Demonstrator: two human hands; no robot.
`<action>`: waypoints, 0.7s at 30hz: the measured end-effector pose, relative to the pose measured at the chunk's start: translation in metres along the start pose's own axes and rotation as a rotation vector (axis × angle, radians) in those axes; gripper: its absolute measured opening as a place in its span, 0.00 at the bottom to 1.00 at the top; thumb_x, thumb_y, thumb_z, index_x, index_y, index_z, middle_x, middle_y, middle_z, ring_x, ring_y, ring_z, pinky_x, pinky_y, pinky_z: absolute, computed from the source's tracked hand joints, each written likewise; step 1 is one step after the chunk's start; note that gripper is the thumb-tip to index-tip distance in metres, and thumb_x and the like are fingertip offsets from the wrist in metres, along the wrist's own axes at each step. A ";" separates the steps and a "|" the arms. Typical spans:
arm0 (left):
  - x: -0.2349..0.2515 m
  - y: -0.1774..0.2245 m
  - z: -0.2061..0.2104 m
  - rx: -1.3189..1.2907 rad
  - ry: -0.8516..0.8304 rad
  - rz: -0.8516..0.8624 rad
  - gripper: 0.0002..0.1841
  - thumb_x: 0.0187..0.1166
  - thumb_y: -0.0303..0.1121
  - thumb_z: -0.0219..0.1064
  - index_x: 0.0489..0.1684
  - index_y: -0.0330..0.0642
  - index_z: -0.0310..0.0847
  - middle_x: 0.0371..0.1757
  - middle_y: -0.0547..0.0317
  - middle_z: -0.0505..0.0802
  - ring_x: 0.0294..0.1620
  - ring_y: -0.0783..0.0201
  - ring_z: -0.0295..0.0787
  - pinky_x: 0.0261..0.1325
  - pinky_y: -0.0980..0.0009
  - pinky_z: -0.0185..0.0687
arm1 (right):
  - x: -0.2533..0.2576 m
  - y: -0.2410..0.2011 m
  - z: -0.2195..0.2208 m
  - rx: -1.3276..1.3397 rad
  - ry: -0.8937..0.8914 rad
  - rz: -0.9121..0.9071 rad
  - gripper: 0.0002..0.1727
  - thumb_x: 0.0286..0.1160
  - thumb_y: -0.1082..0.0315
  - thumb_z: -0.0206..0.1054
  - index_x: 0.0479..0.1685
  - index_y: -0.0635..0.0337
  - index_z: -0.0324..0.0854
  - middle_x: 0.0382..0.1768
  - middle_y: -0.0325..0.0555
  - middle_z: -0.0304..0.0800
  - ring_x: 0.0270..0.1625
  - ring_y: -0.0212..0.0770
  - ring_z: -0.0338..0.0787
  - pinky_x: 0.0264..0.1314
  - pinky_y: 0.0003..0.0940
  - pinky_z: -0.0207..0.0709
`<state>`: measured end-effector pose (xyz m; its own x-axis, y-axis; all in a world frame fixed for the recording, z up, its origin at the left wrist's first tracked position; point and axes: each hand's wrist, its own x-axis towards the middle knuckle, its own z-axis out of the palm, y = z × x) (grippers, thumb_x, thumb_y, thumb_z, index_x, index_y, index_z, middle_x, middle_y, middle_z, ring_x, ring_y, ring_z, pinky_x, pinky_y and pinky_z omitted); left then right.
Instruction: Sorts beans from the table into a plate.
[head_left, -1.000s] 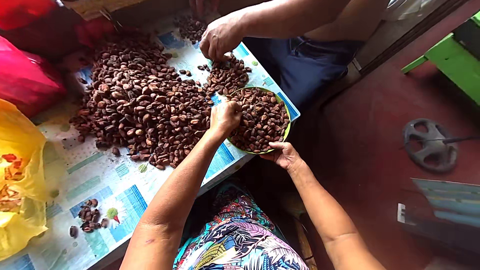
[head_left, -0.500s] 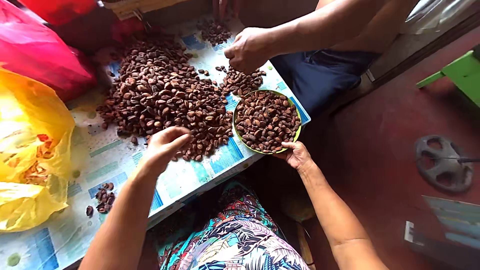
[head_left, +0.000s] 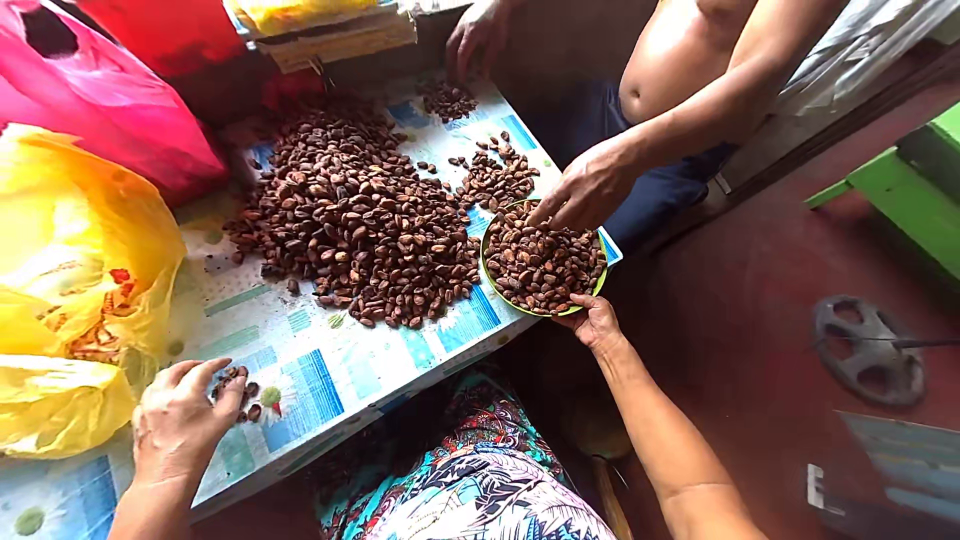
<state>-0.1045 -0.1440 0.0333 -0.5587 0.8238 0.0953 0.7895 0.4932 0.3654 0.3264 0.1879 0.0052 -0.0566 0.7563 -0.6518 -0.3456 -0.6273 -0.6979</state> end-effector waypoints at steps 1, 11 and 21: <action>-0.001 -0.005 -0.003 0.002 0.040 0.004 0.21 0.80 0.35 0.63 0.59 0.24 0.85 0.67 0.17 0.82 0.70 0.15 0.75 0.69 0.21 0.63 | -0.001 0.000 0.000 -0.003 -0.002 -0.010 0.08 0.87 0.76 0.50 0.56 0.64 0.71 0.37 0.58 0.90 0.33 0.50 0.95 0.34 0.45 0.92; 0.011 -0.008 -0.097 0.168 0.659 -0.275 0.19 0.79 0.41 0.66 0.52 0.32 0.89 0.80 0.23 0.74 0.84 0.25 0.64 0.84 0.35 0.55 | -0.020 -0.009 -0.001 -0.225 -0.164 -0.153 0.10 0.85 0.75 0.46 0.53 0.61 0.72 0.33 0.46 0.92 0.34 0.43 0.96 0.37 0.43 0.94; 0.037 0.068 -0.118 0.090 0.482 -0.276 0.34 0.80 0.43 0.67 0.71 0.15 0.74 0.76 0.02 0.67 0.80 0.06 0.53 0.82 0.19 0.35 | -0.073 -0.004 0.107 -0.405 -0.477 -0.050 0.13 0.82 0.76 0.42 0.49 0.59 0.73 0.29 0.44 0.94 0.30 0.40 0.95 0.33 0.39 0.93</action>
